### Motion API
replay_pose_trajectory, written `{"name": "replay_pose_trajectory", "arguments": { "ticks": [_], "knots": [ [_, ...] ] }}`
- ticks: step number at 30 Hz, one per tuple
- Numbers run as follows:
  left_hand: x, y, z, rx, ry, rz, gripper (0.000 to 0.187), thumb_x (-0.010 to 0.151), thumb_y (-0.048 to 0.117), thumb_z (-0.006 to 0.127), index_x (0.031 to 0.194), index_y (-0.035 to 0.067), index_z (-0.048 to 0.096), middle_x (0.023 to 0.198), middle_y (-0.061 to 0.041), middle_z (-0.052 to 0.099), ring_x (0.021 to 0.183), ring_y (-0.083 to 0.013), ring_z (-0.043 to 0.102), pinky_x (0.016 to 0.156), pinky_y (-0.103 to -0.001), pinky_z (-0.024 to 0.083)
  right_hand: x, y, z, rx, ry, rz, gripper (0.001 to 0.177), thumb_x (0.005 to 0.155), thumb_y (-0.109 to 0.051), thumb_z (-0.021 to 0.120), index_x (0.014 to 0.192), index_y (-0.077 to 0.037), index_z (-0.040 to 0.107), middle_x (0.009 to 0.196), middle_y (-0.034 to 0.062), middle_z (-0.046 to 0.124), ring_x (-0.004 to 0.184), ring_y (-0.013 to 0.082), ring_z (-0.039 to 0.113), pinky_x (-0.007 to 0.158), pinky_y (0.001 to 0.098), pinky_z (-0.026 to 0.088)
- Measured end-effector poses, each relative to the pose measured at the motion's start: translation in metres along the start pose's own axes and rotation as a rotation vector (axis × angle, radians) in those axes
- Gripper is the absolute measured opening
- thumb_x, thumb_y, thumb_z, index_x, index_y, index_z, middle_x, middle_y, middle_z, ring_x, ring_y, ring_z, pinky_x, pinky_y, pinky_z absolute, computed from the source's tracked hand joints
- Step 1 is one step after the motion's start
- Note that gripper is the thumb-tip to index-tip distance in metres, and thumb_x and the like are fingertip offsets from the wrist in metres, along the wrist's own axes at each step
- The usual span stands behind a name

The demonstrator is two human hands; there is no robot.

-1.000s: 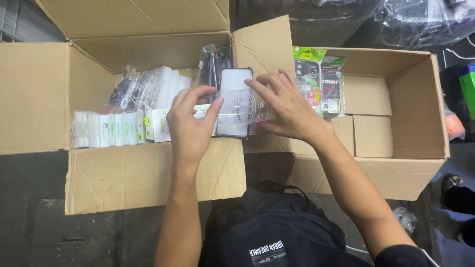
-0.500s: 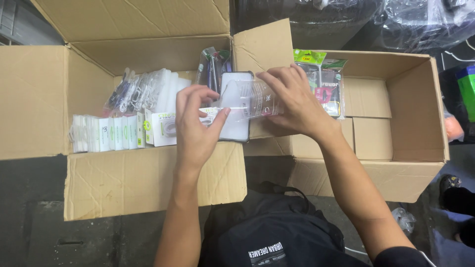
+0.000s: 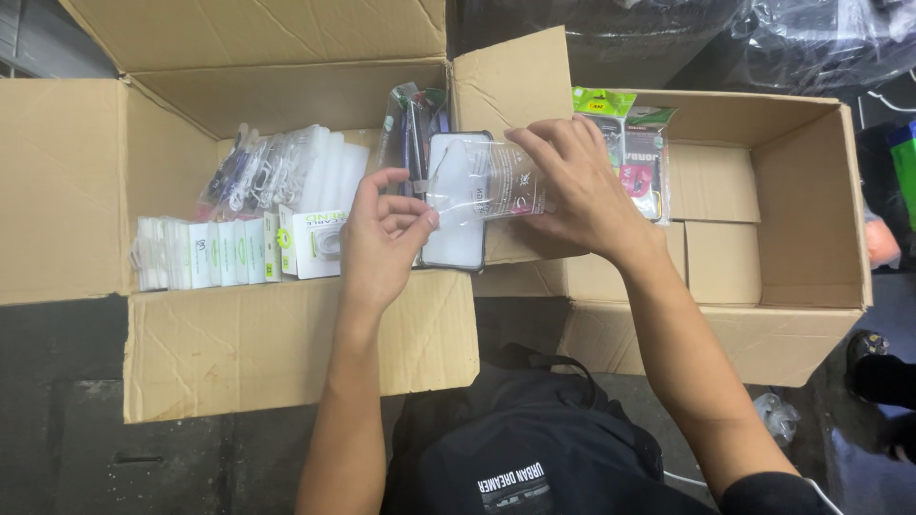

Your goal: The person is packing various items like mobile accessories into a cardboard box.

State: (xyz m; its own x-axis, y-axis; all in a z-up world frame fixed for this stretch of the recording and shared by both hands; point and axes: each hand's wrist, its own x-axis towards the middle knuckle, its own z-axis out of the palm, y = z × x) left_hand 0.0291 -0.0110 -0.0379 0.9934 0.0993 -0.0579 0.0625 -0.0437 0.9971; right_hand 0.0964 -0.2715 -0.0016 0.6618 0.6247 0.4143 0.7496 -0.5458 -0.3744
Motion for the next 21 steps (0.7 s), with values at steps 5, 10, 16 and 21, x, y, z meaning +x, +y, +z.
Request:
{"name": "replay_pose_trajectory", "arguments": {
  "ticks": [5,10,16,21],
  "knots": [
    [0.008,0.002,-0.001,0.217,0.07,0.02,0.035,0.096,0.008,0.071,0.128,0.002,0.057,0.098,-0.009,0.073,0.083,-0.0137,0.073,0.07,-0.027,0.057,-0.003,0.002,-0.002,-0.04,0.004,0.05,0.093,0.065,-0.015,0.092,0.147,-0.005,0.049,0.131,0.0172,0.053,0.123,0.0384,0.049,0.11,0.0503,0.038],
    [0.022,-0.027,-0.003,0.581,0.108,0.104,0.028,0.093,0.015,0.075,0.116,0.004,0.065,0.099,-0.011,0.076,0.088,-0.0228,0.075,0.08,-0.037,0.058,-0.007,0.0,-0.004,-0.042,-0.005,0.089,0.091,0.068,-0.018,0.093,0.147,-0.004,0.049,0.13,0.0175,0.054,0.121,0.038,0.05,0.108,0.0493,0.039],
    [0.043,-0.042,0.012,0.795,0.061,0.223,0.063,0.078,0.023,0.087,0.131,0.005,0.058,0.105,-0.013,0.075,0.1,-0.0347,0.067,0.089,-0.053,0.043,-0.006,-0.006,0.001,-0.055,-0.035,0.123,0.089,0.069,-0.019,0.092,0.146,-0.004,0.05,0.129,0.0174,0.055,0.119,0.0375,0.051,0.106,0.0475,0.04],
    [0.04,-0.022,0.018,0.478,0.092,0.066,0.066,0.073,0.014,0.087,0.132,0.008,0.058,0.097,-0.009,0.071,0.087,-0.0194,0.069,0.079,-0.037,0.058,-0.014,-0.007,0.003,-0.038,-0.027,0.128,0.09,0.069,-0.021,0.093,0.146,-0.002,0.05,0.128,0.0176,0.055,0.12,0.0376,0.051,0.107,0.048,0.04]
  ]
}}
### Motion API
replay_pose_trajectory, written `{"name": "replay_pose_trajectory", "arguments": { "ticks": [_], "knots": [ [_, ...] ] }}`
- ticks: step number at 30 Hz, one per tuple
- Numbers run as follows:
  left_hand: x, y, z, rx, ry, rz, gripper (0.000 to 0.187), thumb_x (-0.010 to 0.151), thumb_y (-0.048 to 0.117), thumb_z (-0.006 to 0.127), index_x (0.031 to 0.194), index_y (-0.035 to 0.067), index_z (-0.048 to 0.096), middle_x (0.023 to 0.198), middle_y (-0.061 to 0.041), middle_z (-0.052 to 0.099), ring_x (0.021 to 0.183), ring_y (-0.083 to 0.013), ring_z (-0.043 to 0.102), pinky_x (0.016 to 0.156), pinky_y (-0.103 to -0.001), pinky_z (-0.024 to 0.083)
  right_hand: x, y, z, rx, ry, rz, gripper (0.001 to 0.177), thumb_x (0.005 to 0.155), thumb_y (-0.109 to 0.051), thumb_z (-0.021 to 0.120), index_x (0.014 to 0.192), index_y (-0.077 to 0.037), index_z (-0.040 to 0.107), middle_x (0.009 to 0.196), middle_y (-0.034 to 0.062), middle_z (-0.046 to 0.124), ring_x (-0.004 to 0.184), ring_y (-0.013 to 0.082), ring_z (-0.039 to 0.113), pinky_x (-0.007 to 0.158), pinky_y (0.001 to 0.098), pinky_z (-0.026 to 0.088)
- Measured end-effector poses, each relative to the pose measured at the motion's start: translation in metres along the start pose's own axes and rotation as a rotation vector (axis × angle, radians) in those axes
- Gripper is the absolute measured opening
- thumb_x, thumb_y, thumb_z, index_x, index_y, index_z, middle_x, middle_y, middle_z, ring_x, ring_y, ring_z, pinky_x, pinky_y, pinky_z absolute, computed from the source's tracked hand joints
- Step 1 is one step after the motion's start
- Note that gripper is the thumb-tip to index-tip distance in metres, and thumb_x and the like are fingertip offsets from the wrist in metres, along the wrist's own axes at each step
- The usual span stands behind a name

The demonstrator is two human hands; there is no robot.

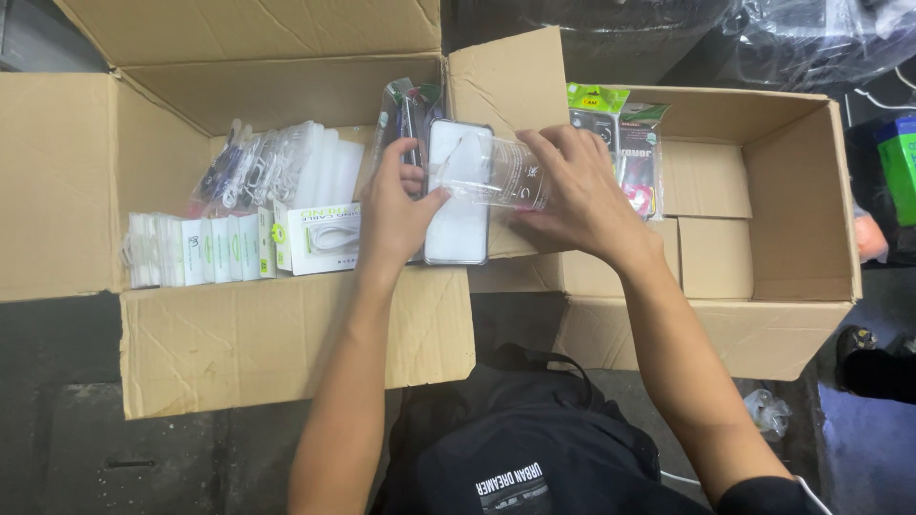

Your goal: The person is packing various items like mobile accessories into a cardboard box.

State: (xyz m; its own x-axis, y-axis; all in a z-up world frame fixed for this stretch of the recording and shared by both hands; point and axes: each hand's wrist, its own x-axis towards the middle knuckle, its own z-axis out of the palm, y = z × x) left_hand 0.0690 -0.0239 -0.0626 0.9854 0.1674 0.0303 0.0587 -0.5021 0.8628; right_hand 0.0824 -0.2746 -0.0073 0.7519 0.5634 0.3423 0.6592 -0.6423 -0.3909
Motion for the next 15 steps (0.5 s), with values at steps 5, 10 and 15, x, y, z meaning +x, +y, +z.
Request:
{"name": "replay_pose_trajectory", "arguments": {
  "ticks": [5,10,15],
  "knots": [
    [-0.014,-0.018,-0.015,-0.403,0.022,-0.055,0.053,0.085,0.007,0.081,0.133,0.002,0.059,0.103,-0.009,0.066,0.088,-0.0147,0.064,0.076,-0.029,0.057,-0.003,-0.001,0.001,0.027,-0.003,0.042,0.092,0.067,-0.022,0.093,0.146,-0.003,0.05,0.128,0.0179,0.054,0.121,0.0382,0.051,0.106,0.0477,0.04],
    [-0.036,-0.013,-0.054,-0.669,0.218,-0.19,0.045,0.091,0.001,0.072,0.133,0.0,0.058,0.114,-0.013,0.071,0.098,-0.0178,0.07,0.083,-0.028,0.06,0.0,-0.003,0.002,0.028,-0.008,0.043,0.091,0.068,-0.021,0.092,0.146,-0.004,0.049,0.129,0.0172,0.054,0.122,0.0379,0.051,0.108,0.0477,0.04],
    [-0.055,-0.005,-0.088,-1.007,0.363,0.034,0.058,0.099,-0.004,0.066,0.15,0.001,0.038,0.136,-0.016,0.06,0.12,-0.0197,0.062,0.093,-0.032,0.056,0.004,-0.01,0.005,0.06,-0.02,0.011,0.093,0.066,-0.019,0.092,0.147,-0.005,0.049,0.13,0.0178,0.054,0.123,0.0384,0.05,0.107,0.0487,0.039]
  ]
}}
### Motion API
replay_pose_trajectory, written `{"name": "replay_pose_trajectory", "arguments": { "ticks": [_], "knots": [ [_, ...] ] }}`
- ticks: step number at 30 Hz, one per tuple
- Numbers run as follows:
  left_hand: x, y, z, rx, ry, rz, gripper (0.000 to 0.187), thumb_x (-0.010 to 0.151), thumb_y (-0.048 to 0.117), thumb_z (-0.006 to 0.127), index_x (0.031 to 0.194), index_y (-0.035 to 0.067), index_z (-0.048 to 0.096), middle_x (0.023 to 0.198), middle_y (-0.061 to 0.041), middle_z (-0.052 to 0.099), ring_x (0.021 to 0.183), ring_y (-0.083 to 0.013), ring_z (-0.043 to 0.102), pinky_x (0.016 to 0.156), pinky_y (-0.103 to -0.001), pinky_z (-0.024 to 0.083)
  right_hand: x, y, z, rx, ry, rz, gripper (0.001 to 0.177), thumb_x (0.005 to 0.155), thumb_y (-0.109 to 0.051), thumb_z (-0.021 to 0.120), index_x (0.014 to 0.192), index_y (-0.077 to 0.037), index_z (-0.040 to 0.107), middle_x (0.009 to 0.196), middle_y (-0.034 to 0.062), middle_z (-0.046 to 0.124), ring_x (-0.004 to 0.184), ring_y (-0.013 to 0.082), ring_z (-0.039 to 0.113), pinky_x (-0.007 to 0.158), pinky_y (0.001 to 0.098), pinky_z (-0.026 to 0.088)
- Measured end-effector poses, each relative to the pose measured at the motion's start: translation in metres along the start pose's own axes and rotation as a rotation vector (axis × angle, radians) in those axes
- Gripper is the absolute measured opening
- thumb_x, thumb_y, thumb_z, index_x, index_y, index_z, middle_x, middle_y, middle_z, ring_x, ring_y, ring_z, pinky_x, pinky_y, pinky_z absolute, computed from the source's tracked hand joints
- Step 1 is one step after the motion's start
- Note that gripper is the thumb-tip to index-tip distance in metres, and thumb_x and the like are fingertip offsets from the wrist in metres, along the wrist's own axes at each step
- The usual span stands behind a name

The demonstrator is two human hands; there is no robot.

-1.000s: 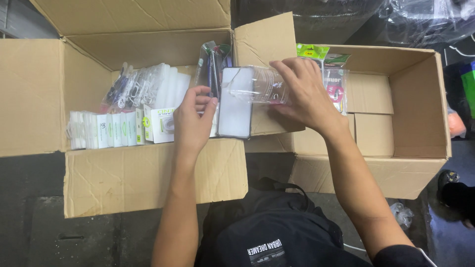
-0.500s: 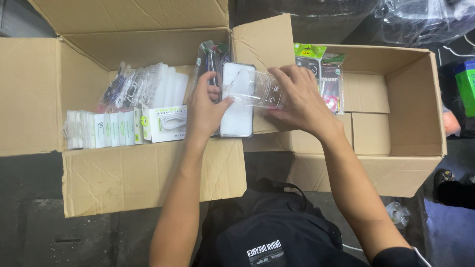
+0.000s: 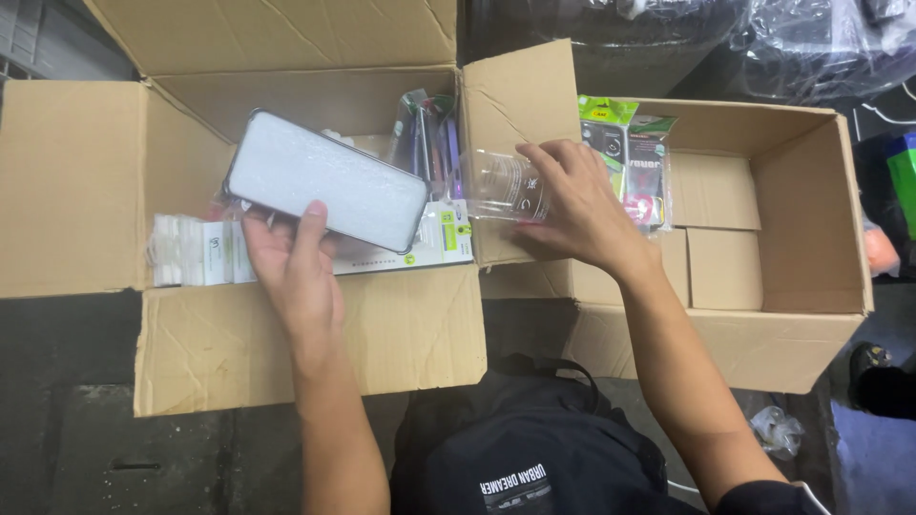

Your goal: The person is packing various items like mobile accessories into a cardboard box.

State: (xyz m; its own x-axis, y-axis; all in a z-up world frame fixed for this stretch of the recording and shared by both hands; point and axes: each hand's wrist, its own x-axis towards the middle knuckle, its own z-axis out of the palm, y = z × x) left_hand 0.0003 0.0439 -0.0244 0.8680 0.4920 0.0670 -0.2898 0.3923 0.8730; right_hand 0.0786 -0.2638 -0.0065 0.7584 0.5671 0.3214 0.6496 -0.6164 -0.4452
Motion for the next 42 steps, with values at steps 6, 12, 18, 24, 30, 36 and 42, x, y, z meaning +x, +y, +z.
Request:
{"name": "replay_pose_trajectory", "arguments": {
  "ticks": [6,12,18,24,30,36,42],
  "knots": [
    [-0.017,0.005,0.02,0.069,-0.078,0.093,0.057,0.099,-0.006,0.066,0.148,-0.001,0.037,0.135,-0.015,0.06,0.122,-0.0202,0.062,0.102,-0.034,0.055,0.004,-0.011,0.005,0.012,-0.025,0.0,0.093,0.065,-0.017,0.092,0.147,-0.006,0.049,0.129,0.0177,0.053,0.123,0.0385,0.049,0.107,0.0484,0.039],
    [-0.015,0.0,0.026,0.322,-0.123,0.057,0.048,0.099,-0.005,0.068,0.14,-0.004,0.042,0.129,-0.017,0.063,0.118,-0.0205,0.065,0.104,-0.034,0.055,0.006,-0.016,0.002,0.031,-0.008,-0.027,0.099,0.06,-0.019,0.094,0.146,-0.005,0.047,0.127,0.0187,0.051,0.122,0.0393,0.047,0.107,0.0501,0.038],
    [-0.005,0.003,0.036,0.26,-0.149,0.05,0.049,0.098,-0.004,0.068,0.139,-0.002,0.041,0.129,-0.016,0.062,0.117,-0.0188,0.064,0.101,-0.032,0.054,0.002,-0.018,0.003,0.007,-0.002,-0.077,0.097,0.063,-0.018,0.094,0.147,-0.007,0.047,0.128,0.0178,0.05,0.121,0.0395,0.046,0.107,0.0501,0.039],
    [-0.005,-0.006,0.039,0.219,-0.106,0.079,0.049,0.1,-0.003,0.068,0.14,-0.002,0.042,0.128,-0.017,0.063,0.116,-0.0184,0.064,0.1,-0.03,0.055,0.001,-0.017,-0.001,0.07,-0.029,-0.066,0.094,0.067,-0.014,0.091,0.148,-0.006,0.045,0.13,0.0189,0.05,0.119,0.0399,0.046,0.106,0.0502,0.039],
    [-0.007,-0.002,0.045,0.06,0.027,-0.013,0.044,0.097,-0.003,0.066,0.134,-0.002,0.043,0.123,-0.016,0.064,0.11,-0.0195,0.067,0.085,-0.033,0.062,0.0,-0.018,-0.006,0.074,-0.045,-0.061,0.094,0.068,-0.014,0.09,0.149,-0.006,0.043,0.131,0.0193,0.05,0.119,0.0393,0.047,0.104,0.049,0.041],
    [-0.013,-0.01,0.051,-0.083,0.103,-0.032,0.044,0.096,-0.004,0.062,0.134,0.002,0.041,0.125,-0.013,0.061,0.11,-0.0198,0.066,0.087,-0.036,0.063,-0.002,-0.023,-0.006,0.074,-0.058,-0.094,0.092,0.07,-0.015,0.089,0.149,-0.006,0.043,0.131,0.0196,0.05,0.12,0.0394,0.047,0.105,0.0484,0.041],
    [-0.026,-0.015,0.046,0.068,0.03,0.133,0.044,0.104,-0.004,0.063,0.143,-0.004,0.042,0.133,-0.017,0.059,0.113,-0.0214,0.062,0.09,-0.034,0.056,-0.005,-0.02,-0.004,0.088,-0.004,-0.032,0.094,0.073,-0.017,0.089,0.152,-0.002,0.039,0.133,0.0214,0.049,0.123,0.0398,0.048,0.107,0.0476,0.041]
  ]
}}
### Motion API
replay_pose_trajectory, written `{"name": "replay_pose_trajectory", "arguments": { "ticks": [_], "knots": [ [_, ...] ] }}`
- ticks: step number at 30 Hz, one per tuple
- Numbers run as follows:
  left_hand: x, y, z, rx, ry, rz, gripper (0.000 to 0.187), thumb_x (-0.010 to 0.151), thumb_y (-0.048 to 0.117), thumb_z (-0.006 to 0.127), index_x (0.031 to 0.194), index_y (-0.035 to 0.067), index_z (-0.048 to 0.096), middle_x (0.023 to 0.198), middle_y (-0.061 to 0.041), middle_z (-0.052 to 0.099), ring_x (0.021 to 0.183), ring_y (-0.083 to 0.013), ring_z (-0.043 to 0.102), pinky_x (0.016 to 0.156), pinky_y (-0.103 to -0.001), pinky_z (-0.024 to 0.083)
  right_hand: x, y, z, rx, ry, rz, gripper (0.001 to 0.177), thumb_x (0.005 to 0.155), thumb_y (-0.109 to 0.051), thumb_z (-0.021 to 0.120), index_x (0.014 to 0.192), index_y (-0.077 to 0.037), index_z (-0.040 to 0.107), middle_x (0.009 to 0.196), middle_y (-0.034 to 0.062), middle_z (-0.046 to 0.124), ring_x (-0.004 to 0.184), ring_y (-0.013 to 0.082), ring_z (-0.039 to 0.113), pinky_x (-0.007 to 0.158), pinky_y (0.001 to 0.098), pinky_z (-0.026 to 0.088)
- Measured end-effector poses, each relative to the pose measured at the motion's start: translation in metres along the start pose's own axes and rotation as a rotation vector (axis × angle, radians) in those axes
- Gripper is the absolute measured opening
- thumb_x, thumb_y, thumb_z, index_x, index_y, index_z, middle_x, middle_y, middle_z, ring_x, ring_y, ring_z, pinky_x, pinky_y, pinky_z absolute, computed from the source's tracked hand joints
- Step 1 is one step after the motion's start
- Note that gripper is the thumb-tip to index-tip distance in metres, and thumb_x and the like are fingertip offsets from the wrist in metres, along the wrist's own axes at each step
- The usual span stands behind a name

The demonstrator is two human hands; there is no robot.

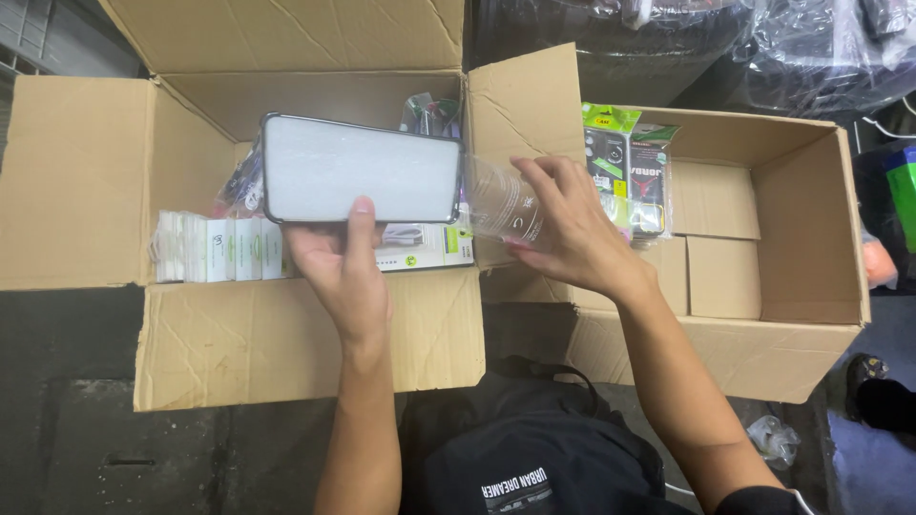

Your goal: The person is packing various items like mobile accessories into a cardboard box.

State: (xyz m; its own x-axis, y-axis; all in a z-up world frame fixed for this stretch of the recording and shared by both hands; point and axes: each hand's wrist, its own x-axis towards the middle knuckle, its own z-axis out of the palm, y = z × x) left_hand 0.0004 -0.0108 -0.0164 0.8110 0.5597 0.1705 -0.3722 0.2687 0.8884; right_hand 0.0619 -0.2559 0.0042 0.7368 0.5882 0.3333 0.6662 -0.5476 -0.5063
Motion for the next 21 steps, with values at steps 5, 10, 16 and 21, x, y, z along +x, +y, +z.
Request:
{"name": "replay_pose_trajectory", "arguments": {
  "ticks": [5,10,16,21],
  "knots": [
    [-0.01,-0.01,-0.002,0.08,-0.075,0.1,0.049,0.105,-0.005,0.066,0.145,-0.005,0.038,0.144,-0.018,0.054,0.133,-0.0229,0.058,0.117,-0.037,0.049,0.001,0.003,0.002,0.002,0.036,0.014,0.099,0.07,-0.019,0.092,0.152,-0.002,0.038,0.131,0.0225,0.047,0.121,0.0397,0.048,0.106,0.0474,0.041],
    [-0.011,-0.01,-0.003,0.094,-0.09,0.126,0.055,0.103,-0.004,0.066,0.149,-0.004,0.034,0.147,-0.018,0.05,0.137,-0.0236,0.054,0.12,-0.039,0.045,0.0,0.005,0.006,0.003,0.067,0.05,0.105,0.066,-0.021,0.095,0.153,-0.003,0.039,0.129,0.0218,0.045,0.12,0.0395,0.047,0.105,0.0481,0.041],
    [-0.006,-0.003,-0.003,0.091,-0.074,0.096,0.06,0.101,-0.004,0.066,0.15,-0.005,0.031,0.145,-0.018,0.051,0.134,-0.0232,0.056,0.117,-0.038,0.047,0.0,0.004,0.008,-0.031,0.071,0.034,0.106,0.063,-0.022,0.096,0.151,-0.004,0.04,0.128,0.0215,0.045,0.12,0.0397,0.046,0.106,0.0498,0.041],
    [0.0,-0.001,-0.003,0.084,-0.077,0.014,0.048,0.101,-0.004,0.066,0.141,-0.005,0.038,0.137,-0.019,0.059,0.126,-0.0219,0.062,0.113,-0.037,0.051,0.002,0.004,0.01,-0.046,0.048,0.042,0.106,0.06,-0.02,0.095,0.151,-0.006,0.041,0.128,0.0217,0.044,0.119,0.0401,0.045,0.105,0.0506,0.04]
  ]
}}
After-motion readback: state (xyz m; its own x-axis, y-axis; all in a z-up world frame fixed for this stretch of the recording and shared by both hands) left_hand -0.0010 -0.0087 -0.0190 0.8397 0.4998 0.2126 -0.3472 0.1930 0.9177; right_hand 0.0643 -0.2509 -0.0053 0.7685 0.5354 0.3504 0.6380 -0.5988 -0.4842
